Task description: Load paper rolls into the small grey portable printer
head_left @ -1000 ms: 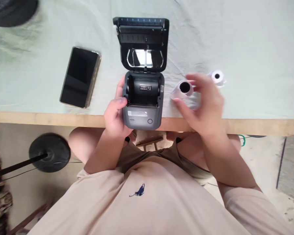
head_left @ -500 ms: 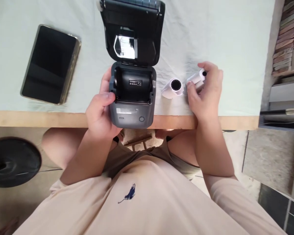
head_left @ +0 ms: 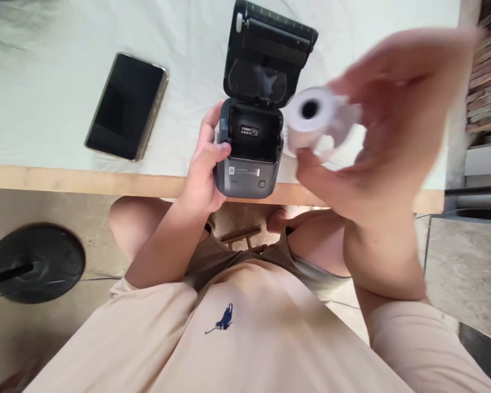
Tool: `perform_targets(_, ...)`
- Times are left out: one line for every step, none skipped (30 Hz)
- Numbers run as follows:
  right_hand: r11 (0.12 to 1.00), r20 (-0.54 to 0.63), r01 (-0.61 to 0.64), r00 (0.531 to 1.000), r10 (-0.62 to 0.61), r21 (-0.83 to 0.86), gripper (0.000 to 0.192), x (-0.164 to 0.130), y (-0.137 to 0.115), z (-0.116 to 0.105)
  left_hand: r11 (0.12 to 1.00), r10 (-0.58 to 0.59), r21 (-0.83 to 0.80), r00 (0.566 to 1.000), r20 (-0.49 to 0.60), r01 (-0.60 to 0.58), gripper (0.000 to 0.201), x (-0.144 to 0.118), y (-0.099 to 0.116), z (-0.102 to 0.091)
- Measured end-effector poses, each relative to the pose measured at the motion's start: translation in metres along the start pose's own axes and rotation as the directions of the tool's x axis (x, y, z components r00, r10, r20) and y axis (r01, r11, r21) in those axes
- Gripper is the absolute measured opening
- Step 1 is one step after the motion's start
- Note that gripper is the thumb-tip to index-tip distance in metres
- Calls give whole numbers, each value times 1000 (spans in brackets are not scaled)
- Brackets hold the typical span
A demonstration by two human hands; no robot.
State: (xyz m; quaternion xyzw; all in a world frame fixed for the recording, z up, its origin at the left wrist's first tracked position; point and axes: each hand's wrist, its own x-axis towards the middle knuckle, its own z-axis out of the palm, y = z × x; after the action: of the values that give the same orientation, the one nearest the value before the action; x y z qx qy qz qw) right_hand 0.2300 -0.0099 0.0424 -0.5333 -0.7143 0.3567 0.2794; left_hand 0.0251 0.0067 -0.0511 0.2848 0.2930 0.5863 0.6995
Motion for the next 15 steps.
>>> perform_targets(995, -70, 34, 997, -41, -98, 50, 6, -7, 5, 1000, 4, -11, 1000, -8, -4, 40, -1, 0, 0)
perform_targets(976, -123, 54, 989, -82, -211, 43, 13, -12, 11, 1000, 6, -23, 1000, -16, -6, 39, -1, 0, 0)
perform_targets(946, -144, 63, 983, -114, -319, 35, 19, -14, 15, 999, 5, -32, 1000, -24, -6, 39, -2, 0, 0)
perform_targets(904, -140, 78, 979, -150, -420, 29, 25, -15, 19, 999, 3, -37, 1000, -30, -4, 40, -3, 0, 0)
perform_targets(866, -116, 96, 978, -174, -490, 25, 29, -14, 23, 999, -1, -39, 1000, -29, 0, 42, -4, 0, 0)
perform_targets(847, -88, 119, 978, -191, -517, 22, 32, -13, 25, 999, -5, -37, 1000, -24, 4, 45, -5, 0, 0)
perform_targets(842, -69, 149, 974, -215, -518, 19, 34, -10, 27, 999, -10, -32, 1000, -19, 10, 49, -6, 1, 0)
perform_targets(846, -70, 181, 966, -248, -501, 16, 35, -7, 29, 999, -23, -28, 1000, -15, 22, 52, -6, 2, 0)
perform_targets(855, -83, 210, 956, -280, -474, 15, 35, -5, 30, 999, -34, -29, 999, -19, 33, 55, -7, 3, 0)
perform_targets(865, -100, 238, 945, -311, -442, 15, 34, -2, 30, 998, -48, -31, 999, -23, 47, 59, -8, 4, 0)
perform_targets(875, -118, 261, 935, -334, -408, 17, 34, 0, 30, 998, -57, -35, 998, -32, 56, 61, -8, 5, 0)
perform_targets(887, -138, 278, 927, -348, -370, 19, 33, 1, 30, 997, -61, -38, 997, -39, 60, 64, -8, 6, 0)
perform_targets(899, -152, 285, 924, -350, -332, 20, 32, 3, 30, 997, -63, -42, 997, -39, 61, 65, -9, 6, 0)
perform_targets(910, -165, 289, 923, -347, -296, 20, 31, 5, 29, 997, -59, -50, 998, -35, 57, 65, -9, 6, -1)
perform_targets(920, -174, 288, 924, -340, -266, 19, 30, 6, 29, 997, -51, -60, 998, -25, 50, 63, -10, 5, -1)
